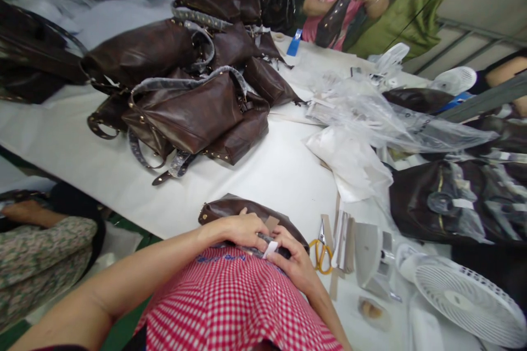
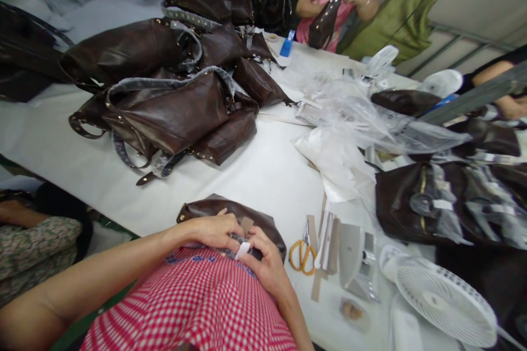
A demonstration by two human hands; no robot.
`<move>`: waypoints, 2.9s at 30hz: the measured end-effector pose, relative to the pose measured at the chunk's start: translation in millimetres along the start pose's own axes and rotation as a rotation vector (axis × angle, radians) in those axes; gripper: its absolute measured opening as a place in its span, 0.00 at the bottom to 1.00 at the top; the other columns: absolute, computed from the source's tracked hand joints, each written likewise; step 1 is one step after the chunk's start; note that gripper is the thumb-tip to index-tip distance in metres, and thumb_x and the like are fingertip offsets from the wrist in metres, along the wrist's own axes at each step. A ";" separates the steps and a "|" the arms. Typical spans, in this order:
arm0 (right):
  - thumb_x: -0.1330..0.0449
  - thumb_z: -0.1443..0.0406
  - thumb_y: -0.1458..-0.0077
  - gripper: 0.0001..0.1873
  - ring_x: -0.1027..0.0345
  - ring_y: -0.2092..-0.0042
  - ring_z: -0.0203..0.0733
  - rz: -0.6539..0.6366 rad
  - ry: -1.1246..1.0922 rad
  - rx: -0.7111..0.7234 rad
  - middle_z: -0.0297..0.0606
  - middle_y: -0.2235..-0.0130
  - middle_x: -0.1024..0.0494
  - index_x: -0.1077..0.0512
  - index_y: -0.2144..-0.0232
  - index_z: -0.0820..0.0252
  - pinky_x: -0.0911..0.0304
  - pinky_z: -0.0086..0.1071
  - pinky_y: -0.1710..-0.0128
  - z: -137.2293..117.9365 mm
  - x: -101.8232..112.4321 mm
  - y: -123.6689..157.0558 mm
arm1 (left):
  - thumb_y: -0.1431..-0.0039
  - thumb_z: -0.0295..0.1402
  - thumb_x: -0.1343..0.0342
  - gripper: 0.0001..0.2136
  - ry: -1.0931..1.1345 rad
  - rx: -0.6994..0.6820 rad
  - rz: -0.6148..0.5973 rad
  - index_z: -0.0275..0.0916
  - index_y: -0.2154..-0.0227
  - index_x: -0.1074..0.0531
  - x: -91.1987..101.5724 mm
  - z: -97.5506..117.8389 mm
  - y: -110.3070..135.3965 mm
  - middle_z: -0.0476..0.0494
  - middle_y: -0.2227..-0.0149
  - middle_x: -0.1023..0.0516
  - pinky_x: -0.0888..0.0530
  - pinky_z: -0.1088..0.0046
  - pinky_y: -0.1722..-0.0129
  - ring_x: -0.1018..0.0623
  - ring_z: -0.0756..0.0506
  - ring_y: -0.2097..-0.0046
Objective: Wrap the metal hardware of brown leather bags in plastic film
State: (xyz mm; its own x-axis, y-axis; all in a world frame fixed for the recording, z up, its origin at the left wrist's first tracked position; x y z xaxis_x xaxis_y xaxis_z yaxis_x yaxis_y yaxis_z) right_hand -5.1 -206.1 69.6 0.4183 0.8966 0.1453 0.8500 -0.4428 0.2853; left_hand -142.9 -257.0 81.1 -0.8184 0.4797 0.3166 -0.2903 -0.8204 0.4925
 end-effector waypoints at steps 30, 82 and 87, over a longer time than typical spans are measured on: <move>0.37 0.61 0.47 0.12 0.29 0.59 0.43 0.344 -0.071 0.099 0.38 0.62 0.22 0.32 0.78 0.58 0.37 0.34 0.58 15.6 -8.8 12.1 | 0.51 0.37 0.39 0.13 0.213 -0.020 0.058 0.39 0.68 0.37 2.3 -4.0 7.8 0.55 0.72 0.36 0.42 0.76 0.72 0.37 0.51 0.69; 0.48 0.67 0.38 0.12 0.30 0.61 0.43 0.111 0.178 0.395 0.39 0.65 0.23 0.24 0.62 0.54 0.35 0.37 0.60 -6.6 -6.5 22.0 | 0.44 0.38 0.49 0.10 -0.140 0.073 -0.291 0.38 0.63 0.30 -10.7 9.0 -2.4 0.45 0.63 0.26 0.37 0.73 0.68 0.29 0.44 0.63; 0.46 0.66 0.39 0.11 0.30 0.65 0.41 0.215 0.154 0.318 0.37 0.68 0.23 0.23 0.65 0.54 0.35 0.35 0.64 -4.3 -5.8 23.1 | 0.43 0.37 0.50 0.09 -0.195 0.045 -0.308 0.38 0.64 0.29 -13.5 9.9 -7.3 0.44 0.63 0.25 0.37 0.72 0.69 0.28 0.44 0.65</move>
State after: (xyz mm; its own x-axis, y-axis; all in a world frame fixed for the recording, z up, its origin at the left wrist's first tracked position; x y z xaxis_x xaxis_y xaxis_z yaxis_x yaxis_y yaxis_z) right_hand 10.7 -221.5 79.4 0.5646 0.7621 0.3170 0.8153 -0.5749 -0.0700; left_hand -124.8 -254.4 81.3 -0.5846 0.7560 0.2944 -0.4826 -0.6158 0.6228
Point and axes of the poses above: each hand's wrist, its own y-axis away from the middle knuckle, its own x-axis out of the back of the hand, z = x × y, the point moved 5 cm from there along -y, towards the middle knuckle
